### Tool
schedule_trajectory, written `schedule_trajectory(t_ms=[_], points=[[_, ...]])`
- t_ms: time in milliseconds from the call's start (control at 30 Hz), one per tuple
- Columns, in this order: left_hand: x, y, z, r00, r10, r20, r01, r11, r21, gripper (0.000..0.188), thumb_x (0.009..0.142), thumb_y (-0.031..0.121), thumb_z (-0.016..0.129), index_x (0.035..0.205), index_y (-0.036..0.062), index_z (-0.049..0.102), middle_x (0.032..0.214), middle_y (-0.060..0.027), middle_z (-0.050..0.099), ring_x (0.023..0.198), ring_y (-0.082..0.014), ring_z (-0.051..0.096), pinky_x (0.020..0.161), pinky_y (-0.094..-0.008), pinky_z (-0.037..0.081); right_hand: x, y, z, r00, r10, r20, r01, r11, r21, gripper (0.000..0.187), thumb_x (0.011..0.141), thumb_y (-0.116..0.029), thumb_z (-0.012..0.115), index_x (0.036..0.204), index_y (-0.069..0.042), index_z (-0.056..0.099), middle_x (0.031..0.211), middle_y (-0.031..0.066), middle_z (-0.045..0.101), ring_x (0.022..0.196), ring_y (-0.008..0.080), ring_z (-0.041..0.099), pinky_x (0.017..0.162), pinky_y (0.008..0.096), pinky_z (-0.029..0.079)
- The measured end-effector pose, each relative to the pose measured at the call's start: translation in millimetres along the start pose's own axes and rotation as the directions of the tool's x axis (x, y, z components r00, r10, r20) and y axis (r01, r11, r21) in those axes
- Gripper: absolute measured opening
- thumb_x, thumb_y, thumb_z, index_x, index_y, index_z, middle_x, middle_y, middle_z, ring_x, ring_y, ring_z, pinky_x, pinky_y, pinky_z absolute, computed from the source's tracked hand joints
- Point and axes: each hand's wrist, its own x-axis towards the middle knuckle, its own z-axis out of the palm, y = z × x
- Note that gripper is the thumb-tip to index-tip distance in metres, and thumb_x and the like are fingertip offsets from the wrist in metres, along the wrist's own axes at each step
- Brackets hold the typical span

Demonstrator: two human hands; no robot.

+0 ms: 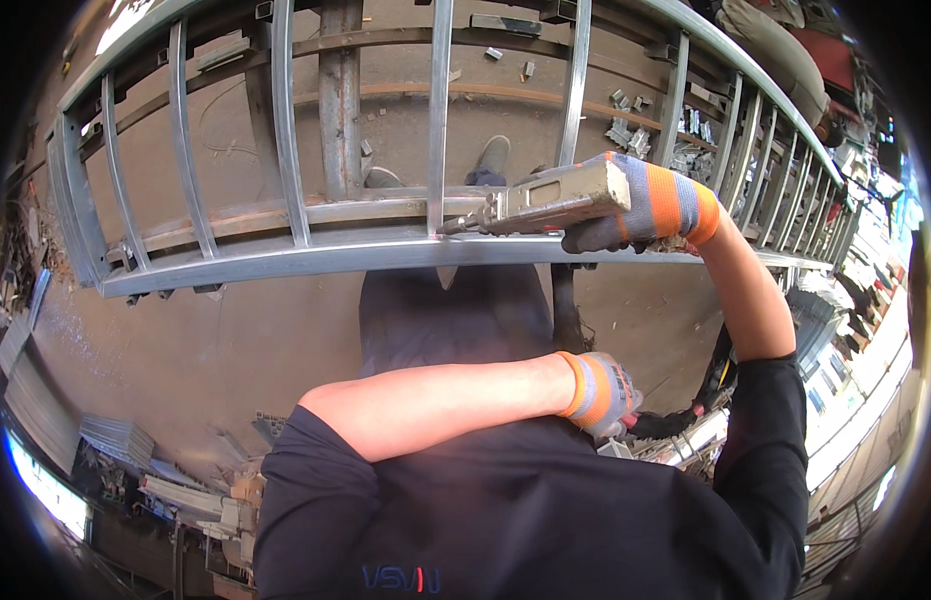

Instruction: The person welds a metal frame using a handheld welding torch, moving along the joints to secure the structure. The person repositions the frame and continues welding different sections, producing bright sparks throughout the process.

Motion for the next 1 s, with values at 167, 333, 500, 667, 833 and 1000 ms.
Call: schedule_trajectory(t_ms=[167,333,500,667,833,1000], points=[[-14,4,5,0.999,0.049,0.016,-0.049,0.999,-0.013,0.039,0.102,0.035,0.061,0.126,0.0076,0.071,0.129,-0.0059,0.079,0.117,-0.0296,0.074,0.098,-0.0423,0.057,1,-11,5,1.000,-0.018,0.010,0.019,0.999,-0.042,0.044,0.082,-0.022,0.089,0.121,-0.005,0.078,0.094,0.0038,0.078,0.074,0.0082,0.064,0.066,0.0273,0.051],[-15,4,-6,0.999,0.040,0.015,-0.039,0.997,-0.070,0.043,0.102,0.037,0.061,0.127,0.0038,0.070,0.121,-0.0111,0.080,0.115,-0.0332,0.074,0.098,-0.0451,0.057,9,-8,-1,0.997,-0.064,0.054,0.068,0.994,-0.083,0.045,0.083,-0.018,0.087,0.124,-0.003,0.077,0.100,0.0070,0.079,0.081,0.0099,0.067,0.075,0.0289,0.054],[-12,-4,-24,0.997,-0.061,0.049,0.062,0.998,-0.015,0.044,0.101,0.038,0.062,0.125,0.0012,0.069,0.113,-0.0167,0.080,0.112,-0.0360,0.074,0.097,-0.0477,0.057,21,-2,-10,0.988,-0.107,0.111,0.117,0.989,-0.092,0.046,0.084,-0.015,0.086,0.127,-0.002,0.076,0.105,0.0102,0.081,0.088,0.0116,0.069,0.083,0.0305,0.057],[-2,-11,-38,0.999,-0.037,0.010,0.038,0.997,-0.071,0.040,0.100,0.036,0.063,0.121,0.0037,0.072,0.112,-0.0160,0.080,0.110,-0.0363,0.075,0.096,-0.0473,0.057,26,-3,-21,0.987,-0.048,0.152,0.066,0.991,-0.118,0.048,0.083,-0.014,0.087,0.128,-0.002,0.075,0.106,0.0107,0.081,0.091,0.0127,0.070,0.085,0.0317,0.058],[-3,-12,-40,0.999,-0.051,-0.020,0.047,0.988,-0.146,0.035,0.099,0.034,0.063,0.122,0.0093,0.075,0.116,-0.0122,0.080,0.111,-0.0345,0.074,0.097,-0.0458,0.057,31,-6,-23,0.985,-0.119,0.124,0.136,0.981,-0.139,0.048,0.080,-0.025,0.086,0.124,-0.007,0.078,0.086,0.0069,0.074,0.072,0.0133,0.065,0.066,0.0331,0.054],[-2,-16,-39,0.999,-0.020,-0.049,0.013,0.988,-0.152,0.037,0.098,0.034,0.064,0.124,0.0106,0.076,0.118,-0.0103,0.080,0.112,-0.0337,0.074,0.097,-0.0453,0.057,33,-4,-24,0.977,-0.157,0.142,0.174,0.978,-0.118,0.046,0.081,-0.027,0.086,0.122,-0.007,0.078,0.081,0.0052,0.073,0.067,0.0121,0.064,0.060,0.0317,0.052]])
